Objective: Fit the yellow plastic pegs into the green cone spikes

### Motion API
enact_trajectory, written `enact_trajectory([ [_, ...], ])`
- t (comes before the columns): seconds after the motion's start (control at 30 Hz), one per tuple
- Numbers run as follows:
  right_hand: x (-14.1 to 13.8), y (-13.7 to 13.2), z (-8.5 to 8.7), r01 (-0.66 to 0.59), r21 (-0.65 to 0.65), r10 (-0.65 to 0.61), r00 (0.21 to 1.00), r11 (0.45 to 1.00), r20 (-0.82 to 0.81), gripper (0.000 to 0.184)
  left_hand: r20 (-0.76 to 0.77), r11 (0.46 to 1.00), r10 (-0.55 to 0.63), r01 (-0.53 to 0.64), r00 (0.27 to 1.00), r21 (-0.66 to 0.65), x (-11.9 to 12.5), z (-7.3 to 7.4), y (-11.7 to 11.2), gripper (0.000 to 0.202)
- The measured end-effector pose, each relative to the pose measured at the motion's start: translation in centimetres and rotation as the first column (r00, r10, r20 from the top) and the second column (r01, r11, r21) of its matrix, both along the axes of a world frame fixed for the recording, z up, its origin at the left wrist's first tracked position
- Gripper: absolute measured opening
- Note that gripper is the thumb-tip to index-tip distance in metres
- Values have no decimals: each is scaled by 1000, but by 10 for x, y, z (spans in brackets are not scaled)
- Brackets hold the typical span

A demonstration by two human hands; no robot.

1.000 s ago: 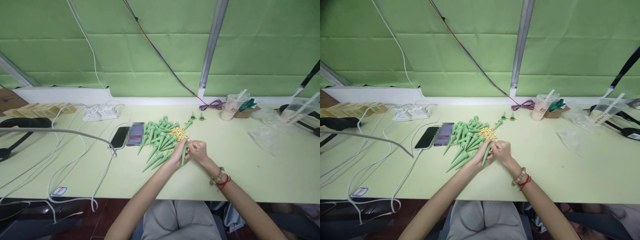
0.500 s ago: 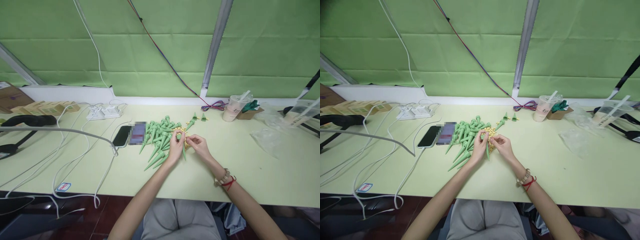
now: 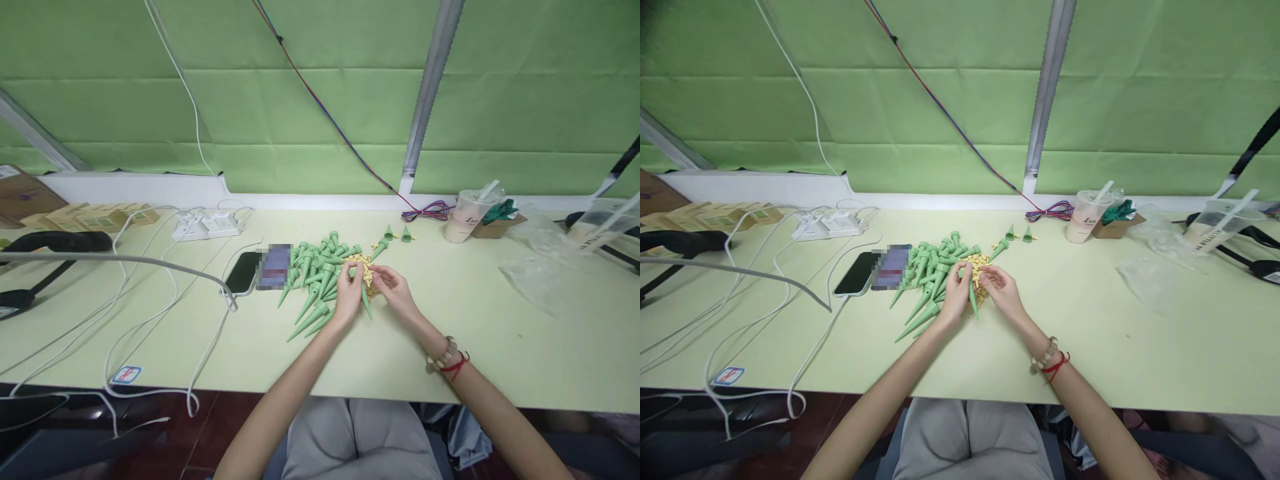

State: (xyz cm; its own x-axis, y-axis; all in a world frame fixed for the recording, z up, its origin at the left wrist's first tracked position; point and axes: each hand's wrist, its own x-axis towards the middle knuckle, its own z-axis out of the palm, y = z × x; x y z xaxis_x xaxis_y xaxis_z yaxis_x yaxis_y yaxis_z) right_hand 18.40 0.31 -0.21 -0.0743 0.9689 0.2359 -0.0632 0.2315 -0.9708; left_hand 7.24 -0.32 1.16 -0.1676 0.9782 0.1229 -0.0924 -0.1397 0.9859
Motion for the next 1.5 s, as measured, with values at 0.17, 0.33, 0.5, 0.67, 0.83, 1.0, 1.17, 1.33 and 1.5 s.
enact_trajectory([
  [0.17, 2, 1, 0, 8, 2, -8, 1000, 1000, 25, 30, -28, 1000, 25, -24, 999, 5, -1, 2, 0, 26],
  [0.33, 4, 1, 4, -14, 14, 13, 999, 1000, 44, 31, -12, 1000, 25, -25, 1000, -3, -2, 2, 1, 26],
  [0.5, 9, 2, 7, -30, 70, 20, 989, 997, 146, 29, -29, 999, 40, -39, 999, 16, -3, 3, 2, 24],
  [0.67, 12, 4, 5, -43, 2, 43, 991, 999, 125, 31, -108, 995, 41, -30, 993, 97, -4, 5, 1, 23],
  [0.83, 14, 4, 4, -12, 62, 1, 983, 998, 185, 33, -177, 989, 89, -65, 980, 134, -6, 5, 1, 20],
  [1.0, 15, 5, 5, -74, -83, 79, 995, 994, 66, 34, -176, 986, 76, -48, 982, 157, -6, 4, 2, 22],
  [1.17, 15, 6, 6, -89, -102, 90, 996, 991, 8, 34, -160, 989, 58, -35, 985, 142, -6, 2, 2, 25],
  [1.33, 16, 6, 4, -185, -204, 178, 983, 961, -52, 33, -176, 985, 51, -20, 983, 174, -5, 3, 0, 25],
  [1.5, 18, 7, 3, -221, -168, 209, 974, 961, -86, 35, -162, 987, 43, -17, 986, 157, -5, 6, -2, 24],
])
